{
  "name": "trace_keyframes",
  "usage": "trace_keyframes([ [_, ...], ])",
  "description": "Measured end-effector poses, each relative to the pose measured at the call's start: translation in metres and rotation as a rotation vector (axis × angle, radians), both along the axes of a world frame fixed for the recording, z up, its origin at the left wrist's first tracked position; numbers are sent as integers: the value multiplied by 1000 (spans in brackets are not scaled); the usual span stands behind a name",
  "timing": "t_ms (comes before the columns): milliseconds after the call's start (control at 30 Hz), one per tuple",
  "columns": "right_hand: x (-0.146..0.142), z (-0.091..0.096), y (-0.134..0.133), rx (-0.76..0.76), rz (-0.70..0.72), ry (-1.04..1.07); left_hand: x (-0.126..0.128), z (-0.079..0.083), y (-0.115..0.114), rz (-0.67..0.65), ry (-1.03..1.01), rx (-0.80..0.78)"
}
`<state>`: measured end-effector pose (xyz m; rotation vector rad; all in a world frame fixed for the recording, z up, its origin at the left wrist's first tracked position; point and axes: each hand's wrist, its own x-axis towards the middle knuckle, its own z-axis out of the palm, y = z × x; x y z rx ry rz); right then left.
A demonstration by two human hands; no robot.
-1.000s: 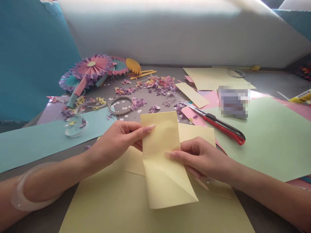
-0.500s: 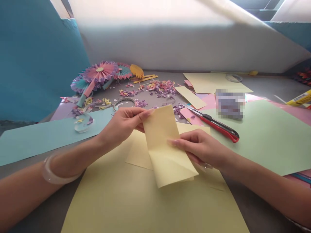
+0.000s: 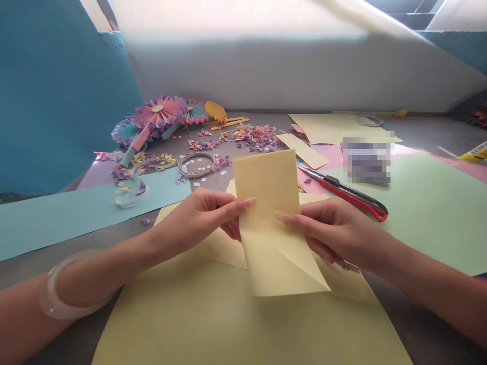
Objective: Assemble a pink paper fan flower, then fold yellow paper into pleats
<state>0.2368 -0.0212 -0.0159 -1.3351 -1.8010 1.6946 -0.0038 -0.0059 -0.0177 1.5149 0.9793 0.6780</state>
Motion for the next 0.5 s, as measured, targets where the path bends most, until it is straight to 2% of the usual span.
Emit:
trace_keyframes([
  [133, -2, -2, 2, 39, -49, 5, 3, -3, -3, 54, -26, -12],
  [233, -4, -2, 2, 62, -100, 28, 3, -6, -1, -24, -78, -73],
  [333, -5, -2, 1, 88, -119, 51, 4, -5, -1, -99, 9, -65],
  [500, -2, -3, 3, 108, -86, 102, 5, -4, -1, -55, 91, 0],
])
